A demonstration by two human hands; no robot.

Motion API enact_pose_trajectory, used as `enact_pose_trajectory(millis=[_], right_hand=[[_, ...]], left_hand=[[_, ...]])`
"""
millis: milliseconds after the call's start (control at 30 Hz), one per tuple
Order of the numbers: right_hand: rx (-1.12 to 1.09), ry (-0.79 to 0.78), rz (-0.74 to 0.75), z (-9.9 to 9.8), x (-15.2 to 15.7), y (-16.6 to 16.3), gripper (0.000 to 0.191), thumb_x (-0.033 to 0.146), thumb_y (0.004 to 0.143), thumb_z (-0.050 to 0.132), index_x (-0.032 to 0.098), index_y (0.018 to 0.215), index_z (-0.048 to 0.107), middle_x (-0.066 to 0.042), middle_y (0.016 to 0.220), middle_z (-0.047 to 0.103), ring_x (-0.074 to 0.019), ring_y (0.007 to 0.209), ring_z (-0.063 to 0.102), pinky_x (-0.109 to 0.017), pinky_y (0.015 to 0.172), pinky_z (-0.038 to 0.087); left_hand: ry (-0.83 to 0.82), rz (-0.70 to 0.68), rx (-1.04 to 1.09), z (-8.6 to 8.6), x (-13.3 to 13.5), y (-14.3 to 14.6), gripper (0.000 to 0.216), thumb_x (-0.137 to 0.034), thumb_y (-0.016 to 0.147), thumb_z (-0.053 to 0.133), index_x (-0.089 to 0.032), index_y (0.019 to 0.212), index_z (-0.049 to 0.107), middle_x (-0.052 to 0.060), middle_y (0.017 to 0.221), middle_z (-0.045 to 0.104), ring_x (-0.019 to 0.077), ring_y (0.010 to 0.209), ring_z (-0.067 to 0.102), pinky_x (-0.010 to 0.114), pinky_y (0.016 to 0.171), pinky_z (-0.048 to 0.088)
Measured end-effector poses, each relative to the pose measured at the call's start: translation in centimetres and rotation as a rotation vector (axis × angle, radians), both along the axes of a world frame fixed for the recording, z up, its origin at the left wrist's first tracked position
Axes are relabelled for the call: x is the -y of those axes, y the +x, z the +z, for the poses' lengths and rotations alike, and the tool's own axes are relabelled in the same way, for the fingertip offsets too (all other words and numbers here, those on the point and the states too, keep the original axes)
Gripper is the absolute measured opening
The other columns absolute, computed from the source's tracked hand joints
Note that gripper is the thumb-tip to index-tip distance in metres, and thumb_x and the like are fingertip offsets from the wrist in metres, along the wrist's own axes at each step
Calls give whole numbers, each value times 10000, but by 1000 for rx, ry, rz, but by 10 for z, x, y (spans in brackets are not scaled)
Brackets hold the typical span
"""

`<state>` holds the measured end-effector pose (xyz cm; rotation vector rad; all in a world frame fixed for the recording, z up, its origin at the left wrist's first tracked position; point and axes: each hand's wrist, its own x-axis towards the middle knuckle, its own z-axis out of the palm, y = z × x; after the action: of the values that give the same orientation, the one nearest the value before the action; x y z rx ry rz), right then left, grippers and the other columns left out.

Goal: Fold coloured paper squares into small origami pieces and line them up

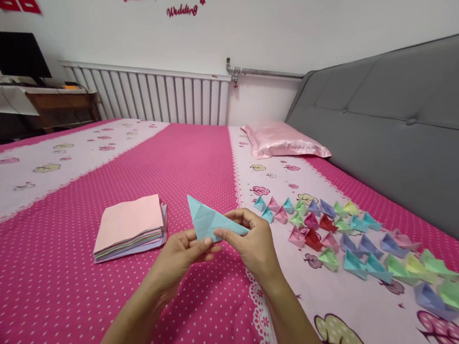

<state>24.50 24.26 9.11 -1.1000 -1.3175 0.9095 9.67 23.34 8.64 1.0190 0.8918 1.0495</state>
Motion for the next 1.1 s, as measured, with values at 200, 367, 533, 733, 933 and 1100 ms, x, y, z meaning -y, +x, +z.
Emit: enact_pose_trajectory(millis=[200,367,533,733,933,1100], right_hand=[[-83,-42,58,4,0,10,301,275,564,761,173,828,656,-39,779,693,-181,685,646,-311,647,527],[-70,-64,58,7,1,14,332,312,610,738,172,905,674,-30,723,684,-141,602,618,-283,581,529],[-66,-72,93,9,3,14,336,320,679,688,192,988,655,-17,711,677,-139,638,629,-268,585,526],[-2,-52,227,11,9,10,384,314,676,699,188,1033,629,26,552,624,-122,542,594,-264,570,496],[-64,34,159,11,9,5,311,355,699,671,183,955,631,-8,690,619,-119,590,583,-252,568,483],[-61,61,123,11,10,0,320,394,709,642,186,951,613,-60,899,629,-144,680,592,-251,565,468]], left_hand=[[-43,37,-10,-4,-4,-6,245,-299,659,707,-106,808,680,107,781,709,150,686,652,209,604,475],[-77,155,6,-6,-8,-7,224,-296,620,736,-99,659,636,73,645,691,117,557,628,189,527,465],[-37,183,110,-6,-10,-6,171,-270,702,672,-107,729,628,58,683,688,88,582,621,172,601,475],[106,237,116,-10,-13,-8,230,-352,768,581,-140,693,534,-17,565,586,73,499,544,171,523,430],[136,186,35,-11,-10,-5,264,-423,758,568,-175,724,485,-73,510,468,68,439,443,177,478,378],[164,74,-5,-10,-6,-2,281,-449,756,559,-175,737,496,-57,555,485,79,485,458,189,503,375]])
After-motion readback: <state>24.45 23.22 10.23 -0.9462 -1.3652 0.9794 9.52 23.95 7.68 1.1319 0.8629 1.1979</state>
